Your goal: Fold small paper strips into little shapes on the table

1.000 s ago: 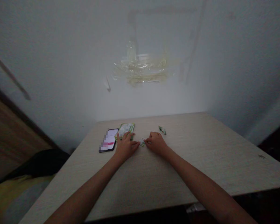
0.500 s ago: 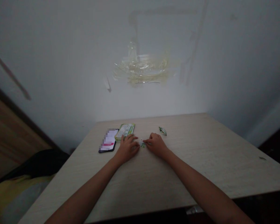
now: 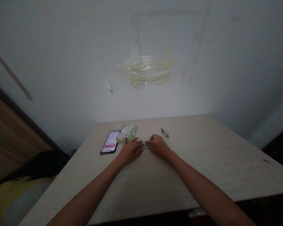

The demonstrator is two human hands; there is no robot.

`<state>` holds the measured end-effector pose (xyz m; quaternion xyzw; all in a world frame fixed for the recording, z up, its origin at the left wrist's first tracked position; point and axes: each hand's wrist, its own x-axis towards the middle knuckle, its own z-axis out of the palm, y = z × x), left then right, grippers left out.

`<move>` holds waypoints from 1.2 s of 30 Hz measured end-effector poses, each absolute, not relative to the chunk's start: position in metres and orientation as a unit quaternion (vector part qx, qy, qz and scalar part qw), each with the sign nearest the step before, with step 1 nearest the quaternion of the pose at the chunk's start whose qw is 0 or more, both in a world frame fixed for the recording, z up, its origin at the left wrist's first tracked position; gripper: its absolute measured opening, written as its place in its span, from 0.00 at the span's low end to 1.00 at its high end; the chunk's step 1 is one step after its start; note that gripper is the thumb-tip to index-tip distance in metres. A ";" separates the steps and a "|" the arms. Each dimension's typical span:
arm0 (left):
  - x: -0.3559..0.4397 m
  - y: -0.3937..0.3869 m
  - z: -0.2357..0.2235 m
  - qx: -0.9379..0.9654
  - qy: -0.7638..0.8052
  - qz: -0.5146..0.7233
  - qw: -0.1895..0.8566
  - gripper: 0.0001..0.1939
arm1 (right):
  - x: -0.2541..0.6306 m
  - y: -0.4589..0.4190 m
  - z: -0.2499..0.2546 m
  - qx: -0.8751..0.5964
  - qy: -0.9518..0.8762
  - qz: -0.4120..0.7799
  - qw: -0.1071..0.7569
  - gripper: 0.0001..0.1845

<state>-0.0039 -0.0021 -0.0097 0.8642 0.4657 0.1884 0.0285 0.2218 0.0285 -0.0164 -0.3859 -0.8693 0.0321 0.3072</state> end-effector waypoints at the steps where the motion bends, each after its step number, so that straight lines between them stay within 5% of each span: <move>1: -0.004 -0.002 -0.010 0.864 0.466 0.189 0.025 0.17 | 0.222 0.028 -0.016 -0.380 -0.870 0.027 0.312 0.12; 15: 0.000 -0.003 -0.014 0.860 0.469 0.200 -0.013 0.16 | 0.212 0.024 -0.014 -0.361 -0.887 -0.074 0.279 0.07; 36: -0.001 -0.005 -0.005 0.857 0.481 0.182 -0.006 0.16 | 0.212 0.025 -0.014 -0.490 -0.817 0.009 0.304 0.07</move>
